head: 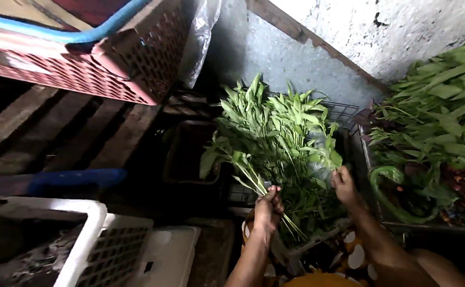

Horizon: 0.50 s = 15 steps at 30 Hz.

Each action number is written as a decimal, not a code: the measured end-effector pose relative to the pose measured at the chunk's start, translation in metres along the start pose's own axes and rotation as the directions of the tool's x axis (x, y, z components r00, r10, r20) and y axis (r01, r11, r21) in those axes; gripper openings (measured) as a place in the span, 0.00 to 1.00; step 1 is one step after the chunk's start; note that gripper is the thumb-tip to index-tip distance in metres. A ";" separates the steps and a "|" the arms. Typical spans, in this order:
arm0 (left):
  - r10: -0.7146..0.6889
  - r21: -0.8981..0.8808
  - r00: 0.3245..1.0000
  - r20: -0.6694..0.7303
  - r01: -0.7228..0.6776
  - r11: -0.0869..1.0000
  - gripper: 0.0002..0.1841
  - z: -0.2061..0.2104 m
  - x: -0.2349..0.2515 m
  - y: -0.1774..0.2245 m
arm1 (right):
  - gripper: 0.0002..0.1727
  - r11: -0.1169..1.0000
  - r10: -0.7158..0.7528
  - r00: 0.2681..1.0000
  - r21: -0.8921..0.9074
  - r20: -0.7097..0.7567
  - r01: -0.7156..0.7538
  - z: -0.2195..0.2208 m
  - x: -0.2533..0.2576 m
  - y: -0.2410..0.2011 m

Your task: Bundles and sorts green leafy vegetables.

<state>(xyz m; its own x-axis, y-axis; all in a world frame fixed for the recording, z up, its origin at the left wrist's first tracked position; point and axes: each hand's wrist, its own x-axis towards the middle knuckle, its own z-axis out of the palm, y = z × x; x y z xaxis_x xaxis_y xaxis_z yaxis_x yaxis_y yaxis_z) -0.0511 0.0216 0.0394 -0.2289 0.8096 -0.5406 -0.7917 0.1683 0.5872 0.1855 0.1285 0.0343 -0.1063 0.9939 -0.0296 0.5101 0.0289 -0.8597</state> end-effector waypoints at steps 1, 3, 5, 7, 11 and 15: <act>0.004 0.004 1.000 0.005 -0.004 1.000 0.10 0.002 -0.002 -0.002 | 0.20 0.998 0.007 1.000 0.064 0.023 -0.008 0.002 -0.011 -0.006; -0.001 0.038 1.000 -0.011 0.002 0.999 0.09 0.007 -0.006 -0.006 | 0.18 0.978 0.028 0.995 0.204 0.096 -0.047 0.011 -0.030 -0.013; -0.041 0.122 0.998 -0.043 0.046 0.991 0.09 0.013 -0.011 -0.012 | 0.15 0.940 0.085 0.978 0.310 0.192 -0.143 0.019 -0.041 -0.020; -0.080 0.207 0.996 -0.045 0.087 0.975 0.10 0.013 -0.015 -0.023 | 0.16 0.919 0.110 0.944 0.331 0.310 -0.216 0.028 -0.053 -0.026; -0.083 0.194 0.993 -0.080 0.097 0.976 0.10 0.014 -0.018 -0.039 | 0.20 0.945 -0.012 0.858 0.285 0.514 -0.158 0.052 -0.073 -0.024; 0.111 0.182 0.974 -0.196 -0.075 0.980 0.11 0.005 -0.016 -0.024 | 0.21 0.990 -0.087 0.678 0.140 0.730 -0.023 0.053 -0.072 -0.016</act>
<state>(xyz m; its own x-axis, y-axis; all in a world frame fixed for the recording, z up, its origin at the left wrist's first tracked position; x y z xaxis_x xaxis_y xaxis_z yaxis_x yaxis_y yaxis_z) -0.0256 0.0075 0.0373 -0.4224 0.6970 -0.5794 -0.6558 0.2063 0.7262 0.1394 0.0512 0.0231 -0.7398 0.5931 -0.3175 0.3881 -0.0092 -0.9216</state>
